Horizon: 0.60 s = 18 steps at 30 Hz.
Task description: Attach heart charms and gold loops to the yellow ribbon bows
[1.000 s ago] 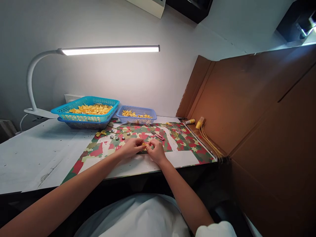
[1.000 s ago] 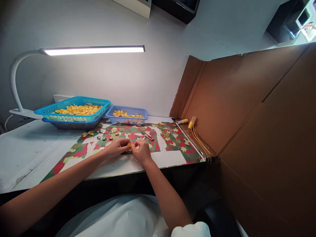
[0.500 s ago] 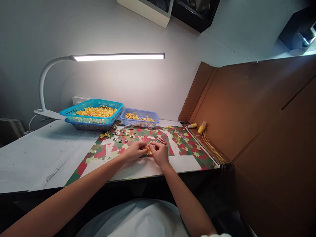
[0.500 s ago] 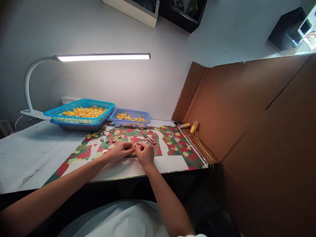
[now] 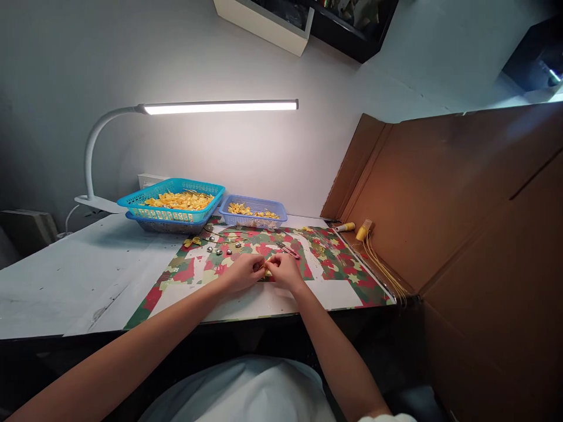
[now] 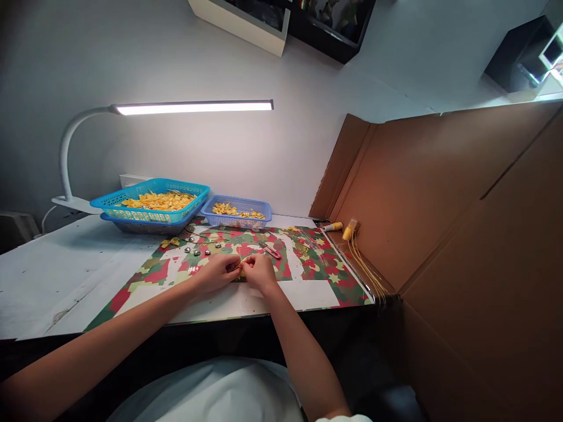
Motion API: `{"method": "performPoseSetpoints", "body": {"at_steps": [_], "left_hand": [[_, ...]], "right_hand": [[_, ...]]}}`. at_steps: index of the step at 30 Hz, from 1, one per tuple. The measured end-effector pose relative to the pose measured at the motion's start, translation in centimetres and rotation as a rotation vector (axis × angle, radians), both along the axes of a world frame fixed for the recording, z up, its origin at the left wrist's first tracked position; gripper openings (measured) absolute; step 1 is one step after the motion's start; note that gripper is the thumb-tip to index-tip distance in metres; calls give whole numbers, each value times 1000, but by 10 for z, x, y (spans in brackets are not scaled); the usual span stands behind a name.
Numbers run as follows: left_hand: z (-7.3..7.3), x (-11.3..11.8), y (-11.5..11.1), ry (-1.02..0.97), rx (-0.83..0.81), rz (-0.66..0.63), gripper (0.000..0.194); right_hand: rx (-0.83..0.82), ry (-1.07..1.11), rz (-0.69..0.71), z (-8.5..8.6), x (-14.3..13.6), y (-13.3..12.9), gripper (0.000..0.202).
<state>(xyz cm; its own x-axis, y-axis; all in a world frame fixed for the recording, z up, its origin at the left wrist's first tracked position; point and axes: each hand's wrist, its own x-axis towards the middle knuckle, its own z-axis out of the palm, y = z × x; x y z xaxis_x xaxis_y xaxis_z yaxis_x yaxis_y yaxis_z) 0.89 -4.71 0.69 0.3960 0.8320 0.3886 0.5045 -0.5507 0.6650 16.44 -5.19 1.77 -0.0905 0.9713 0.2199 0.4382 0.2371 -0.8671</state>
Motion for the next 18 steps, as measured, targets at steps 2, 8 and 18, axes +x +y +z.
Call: {"method": "performPoseSetpoints", "body": {"at_steps": [2, 8, 18], "left_hand": [[2, -1, 1, -14, -8, 7, 25], [9, -5, 4, -77, -68, 14, 28], [14, -17, 7, -183, -161, 39, 29]], "right_hand": [[14, 88, 8, -4, -1, -2, 12], [36, 375, 120, -6, 1, -10, 28], [89, 696, 226, 20, 27, -46, 38]]}}
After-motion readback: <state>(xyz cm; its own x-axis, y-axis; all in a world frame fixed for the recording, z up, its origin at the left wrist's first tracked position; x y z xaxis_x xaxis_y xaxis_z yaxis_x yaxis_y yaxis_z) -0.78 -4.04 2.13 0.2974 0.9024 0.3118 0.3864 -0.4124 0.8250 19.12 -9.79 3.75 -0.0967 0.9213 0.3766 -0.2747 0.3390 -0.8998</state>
